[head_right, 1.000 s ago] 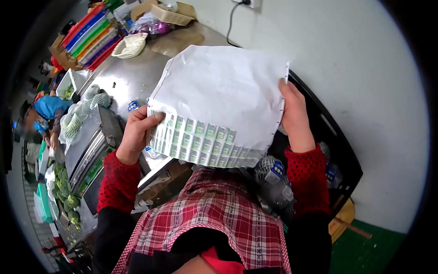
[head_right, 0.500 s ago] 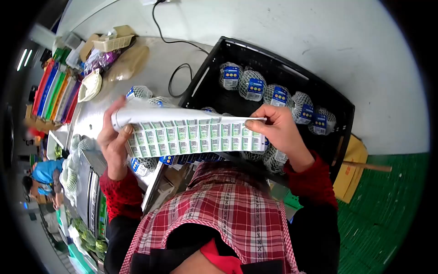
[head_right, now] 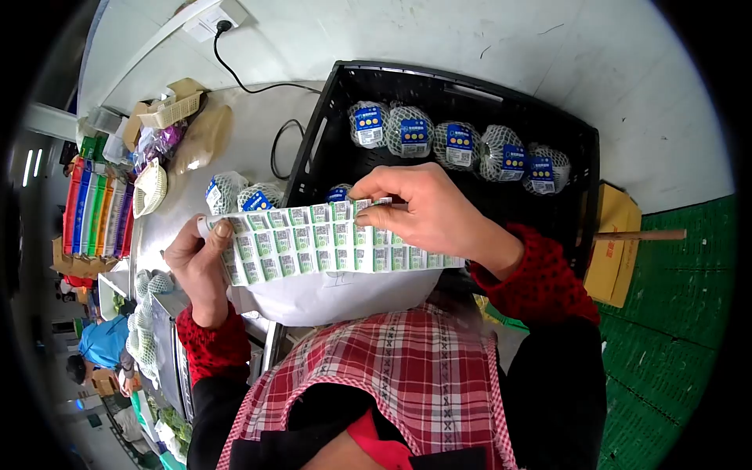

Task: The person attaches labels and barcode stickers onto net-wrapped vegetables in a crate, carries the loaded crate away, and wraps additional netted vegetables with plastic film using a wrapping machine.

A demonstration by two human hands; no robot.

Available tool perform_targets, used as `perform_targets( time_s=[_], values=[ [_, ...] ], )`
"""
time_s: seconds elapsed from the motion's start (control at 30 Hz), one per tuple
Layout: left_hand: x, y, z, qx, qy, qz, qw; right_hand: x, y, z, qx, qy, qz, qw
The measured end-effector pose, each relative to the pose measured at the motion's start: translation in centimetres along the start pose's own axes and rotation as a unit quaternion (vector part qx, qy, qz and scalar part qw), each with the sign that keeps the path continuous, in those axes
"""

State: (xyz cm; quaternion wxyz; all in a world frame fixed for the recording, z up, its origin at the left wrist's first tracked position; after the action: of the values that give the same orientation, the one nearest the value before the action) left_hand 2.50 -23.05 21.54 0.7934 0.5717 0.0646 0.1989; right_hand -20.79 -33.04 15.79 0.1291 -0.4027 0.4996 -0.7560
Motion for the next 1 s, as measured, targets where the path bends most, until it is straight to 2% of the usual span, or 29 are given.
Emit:
perform_targets(
  time_s=[0.07, 0.13, 0.17, 0.27, 0.4, 0.47, 0.53, 0.67, 0.7, 0.73, 0.8, 0.83, 0.87, 0.9, 0.93, 0.97, 1.0],
  values=[
    [0.1, -1.2, 0.1, 0.036, 0.024, -0.024, 0.999, -0.3, 0.6, 0.2, -0.028, -0.010, -0.007, 1.000],
    [-0.4, -2.2, 0.3, 0.051, 0.021, 0.017, 0.998, 0.7, -0.8, 0.8, 0.069, 0.081, -0.054, 0.993],
    [-0.6, -2.7, 0.3, 0.048, 0.004, 0.033, 0.998, 0.7, -1.1, 1.3, 0.082, 0.083, -0.066, 0.991],
    [-2.0, -3.9, 0.6, 0.088, 0.009, 0.033, 0.996, 0.0, -0.1, 1.8, 0.084, 0.070, -0.136, 0.985],
    [-3.5, -6.3, 1.4, 0.115, 0.009, 0.061, 0.991, 0.4, 1.2, 0.9, 0.089, 0.168, -0.249, 0.949],
    [-4.5, -8.4, 1.6, 0.186, 0.021, 0.022, 0.982, 0.1, 2.3, 0.1, 0.105, 0.207, -0.288, 0.929],
    [-5.9, -10.2, 2.1, 0.218, 0.003, 0.006, 0.976, -0.4, 2.8, -0.9, 0.127, 0.229, -0.372, 0.890],
    [-6.7, -15.5, 2.5, 0.346, -0.038, -0.042, 0.936, -1.9, 2.3, -2.4, 0.155, 0.242, -0.439, 0.851],
    [-7.2, -16.3, 2.8, 0.349, -0.045, -0.048, 0.935, -2.1, 2.4, -2.9, 0.170, 0.255, -0.441, 0.844],
    [-8.1, -17.4, 2.9, 0.368, -0.063, -0.055, 0.926, -2.0, 3.1, -3.4, 0.164, 0.252, -0.446, 0.843],
    [-9.8, -19.2, 3.0, 0.395, -0.082, -0.065, 0.913, -0.7, 4.7, -4.4, 0.153, 0.244, -0.360, 0.887],
    [-10.5, -19.9, 3.0, 0.398, -0.092, -0.047, 0.911, 0.9, 6.2, -5.0, 0.114, 0.247, -0.261, 0.926],
    [-10.9, -20.5, 3.1, 0.400, -0.102, -0.030, 0.910, 3.3, 9.9, -5.7, -0.020, 0.265, -0.095, 0.959],
    [-10.8, -20.9, 3.3, 0.383, -0.109, -0.010, 0.917, 5.5, 14.5, -7.0, -0.153, 0.274, 0.075, 0.946],
    [-10.8, -20.7, 3.0, 0.383, -0.083, -0.008, 0.920, 9.5, 18.6, -9.6, -0.289, 0.344, 0.085, 0.889],
    [-10.7, -20.8, 2.6, 0.378, -0.084, -0.020, 0.922, 13.2, 24.7, -13.1, -0.352, 0.408, 0.041, 0.841],
    [-10.7, -21.1, 2.1, 0.375, -0.084, -0.033, 0.922, 16.2, 27.6, -15.3, -0.360, 0.435, -0.056, 0.824]
  ],
)
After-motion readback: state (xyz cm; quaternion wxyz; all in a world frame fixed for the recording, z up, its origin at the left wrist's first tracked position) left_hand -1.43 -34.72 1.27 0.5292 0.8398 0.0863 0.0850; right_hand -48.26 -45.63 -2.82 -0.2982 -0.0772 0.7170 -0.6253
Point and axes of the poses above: each hand's wrist, its own z-axis towards the middle knuckle, its own x-axis out of the back of the hand, y = z × x, the point moved 9 cm from there along z, towards the middle knuckle, and after that the axes turned 10 degrees about -z, right-handed, at the moved point
